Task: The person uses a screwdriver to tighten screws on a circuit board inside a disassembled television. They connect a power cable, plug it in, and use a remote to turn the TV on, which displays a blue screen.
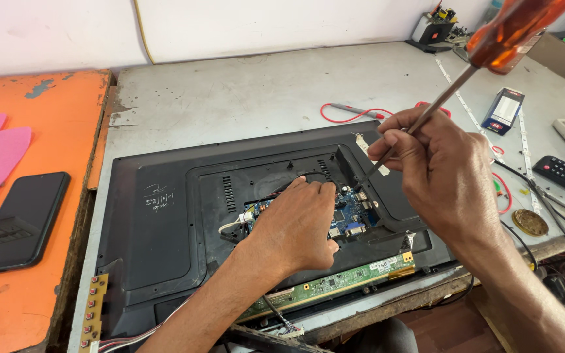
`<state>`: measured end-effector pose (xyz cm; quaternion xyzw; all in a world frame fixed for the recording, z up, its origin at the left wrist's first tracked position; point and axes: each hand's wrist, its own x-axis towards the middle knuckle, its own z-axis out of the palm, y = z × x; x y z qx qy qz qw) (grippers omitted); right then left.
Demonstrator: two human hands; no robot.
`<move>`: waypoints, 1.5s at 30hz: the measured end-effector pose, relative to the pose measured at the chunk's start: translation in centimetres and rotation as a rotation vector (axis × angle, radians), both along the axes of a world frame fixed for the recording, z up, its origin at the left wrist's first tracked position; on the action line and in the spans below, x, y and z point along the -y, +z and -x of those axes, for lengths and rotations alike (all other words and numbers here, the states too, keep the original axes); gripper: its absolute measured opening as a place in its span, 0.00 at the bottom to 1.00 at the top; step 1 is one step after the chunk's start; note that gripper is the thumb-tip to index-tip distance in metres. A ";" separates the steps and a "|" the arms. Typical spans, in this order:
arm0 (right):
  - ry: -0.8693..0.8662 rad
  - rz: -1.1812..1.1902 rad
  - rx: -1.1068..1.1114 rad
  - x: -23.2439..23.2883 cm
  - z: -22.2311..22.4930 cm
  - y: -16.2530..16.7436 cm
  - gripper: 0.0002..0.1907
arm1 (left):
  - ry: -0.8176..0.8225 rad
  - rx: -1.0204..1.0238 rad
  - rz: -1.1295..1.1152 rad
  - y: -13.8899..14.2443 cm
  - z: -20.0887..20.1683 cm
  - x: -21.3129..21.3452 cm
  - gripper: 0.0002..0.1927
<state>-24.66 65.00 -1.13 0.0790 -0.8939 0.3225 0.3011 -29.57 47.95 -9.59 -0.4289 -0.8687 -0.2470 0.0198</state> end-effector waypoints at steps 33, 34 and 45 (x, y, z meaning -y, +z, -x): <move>0.008 0.145 0.067 -2.6 -1.1 2.0 0.06 | 0.008 0.016 0.024 1.6 -3.5 -2.6 0.28; 0.054 0.280 0.124 -2.6 -1.3 2.1 0.07 | 0.008 0.014 0.020 1.8 -3.8 -2.4 0.28; 0.064 0.143 0.036 -2.9 -2.1 1.4 0.07 | 0.024 0.039 0.070 2.9 -5.5 -2.3 0.30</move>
